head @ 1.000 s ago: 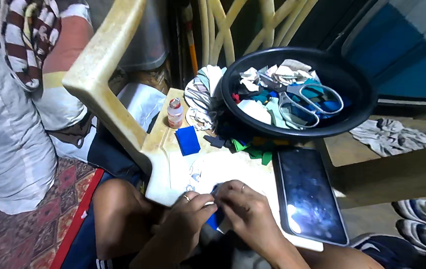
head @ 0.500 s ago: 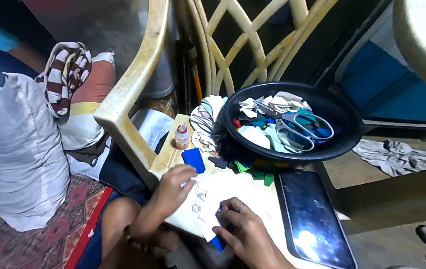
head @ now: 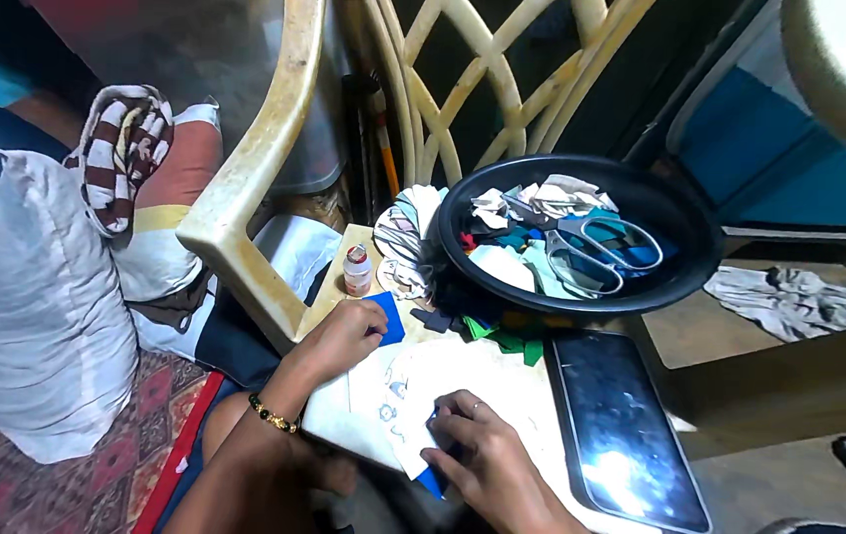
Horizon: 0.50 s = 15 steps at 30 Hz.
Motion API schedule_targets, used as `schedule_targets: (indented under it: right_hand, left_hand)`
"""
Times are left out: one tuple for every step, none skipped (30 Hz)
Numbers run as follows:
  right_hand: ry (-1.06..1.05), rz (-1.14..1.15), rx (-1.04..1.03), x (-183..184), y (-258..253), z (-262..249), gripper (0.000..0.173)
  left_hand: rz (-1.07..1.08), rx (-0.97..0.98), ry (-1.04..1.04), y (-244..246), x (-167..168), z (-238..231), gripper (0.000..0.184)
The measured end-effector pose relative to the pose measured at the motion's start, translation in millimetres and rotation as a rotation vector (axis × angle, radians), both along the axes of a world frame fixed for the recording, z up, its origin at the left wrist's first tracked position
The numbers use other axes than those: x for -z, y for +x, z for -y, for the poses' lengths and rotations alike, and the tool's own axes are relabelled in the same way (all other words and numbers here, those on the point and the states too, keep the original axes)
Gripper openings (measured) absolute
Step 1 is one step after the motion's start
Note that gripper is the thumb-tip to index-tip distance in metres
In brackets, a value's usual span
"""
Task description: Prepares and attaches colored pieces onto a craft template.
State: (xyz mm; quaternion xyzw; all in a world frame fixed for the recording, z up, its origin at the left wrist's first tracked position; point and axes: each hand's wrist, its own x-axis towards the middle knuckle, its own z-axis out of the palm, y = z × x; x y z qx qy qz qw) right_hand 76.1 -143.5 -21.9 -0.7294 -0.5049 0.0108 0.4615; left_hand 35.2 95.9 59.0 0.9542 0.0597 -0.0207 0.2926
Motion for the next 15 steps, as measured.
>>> schedule_targets:
  right_hand:
    - [0.001, 0.001, 0.0, -0.1, -0.1, -0.1, 0.016]
    - [0.002, 0.003, 0.001, -0.4, -0.3, 0.0, 0.016]
    - [0.006, 0.004, 0.002, -0.6, -0.3, 0.0, 0.016]
    - [0.009, 0.002, 0.003, -0.7, -0.4, 0.0, 0.016]
    - [0.011, 0.002, 0.003, -0.8, -0.3, 0.1, 0.015]
    - [0.01, 0.0, 0.001, -0.9, -0.2, 0.2, 0.015]
    - [0.01, 0.0, -0.001, -1.1, -0.1, 0.2, 0.016]
    - [0.008, 0.0, -0.002, -1.0, -0.2, 0.2, 0.016]
    - [0.007, 0.002, -0.001, -0.7, -0.2, 0.1, 0.016]
    - [0.007, 0.005, 0.001, -0.7, -0.3, 0.1, 0.016]
    - [0.008, 0.007, 0.001, -0.7, -0.3, 0.1, 0.016]
    - [0.011, 0.013, 0.001, -0.8, -0.2, 0.0, 0.016]
    - [0.016, 0.018, 0.003, -0.9, -0.3, -0.3, 0.016]
    - [0.02, 0.022, 0.006, -1.2, -0.6, -0.6, 0.016]
    - [0.022, 0.026, 0.011, -2.0, -1.2, -1.0, 0.017]
  left_hand:
    - [-0.008, -0.002, -0.011, 0.4, -0.7, -1.7, 0.02]
    - [-0.016, -0.002, -0.021, 1.0, -1.4, -3.0, 0.019]
    - [-0.031, -0.001, -0.029, 1.6, -2.4, -3.9, 0.019]
    - [-0.047, 0.005, -0.032, 2.3, -3.5, -4.6, 0.018]
    - [-0.059, 0.016, -0.028, 2.9, -4.3, -5.4, 0.018]
    - [-0.069, 0.027, -0.021, 3.4, -5.0, -6.1, 0.018]
    - [-0.073, 0.037, -0.014, 3.8, -5.2, -6.4, 0.017]
    - [-0.077, 0.044, -0.005, 4.3, -5.4, -6.3, 0.017]
    - [-0.081, 0.048, 0.003, 4.8, -5.5, -5.8, 0.017]
    - [-0.083, 0.048, 0.012, 5.3, -5.2, -5.2, 0.016]
    - [-0.077, 0.048, 0.021, 5.6, -4.4, -4.6, 0.017]
    - [-0.072, 0.049, 0.03, 6.0, -4.2, -3.6, 0.017]
    - [-0.083, 0.042, 0.042, 6.5, -6.1, -1.5, 0.018]
    - [-0.118, 0.026, 0.053, 7.0, -11.1, 2.4, 0.019]
    - [-0.174, 0.006, 0.055, 7.7, -19.0, 7.9, 0.02]
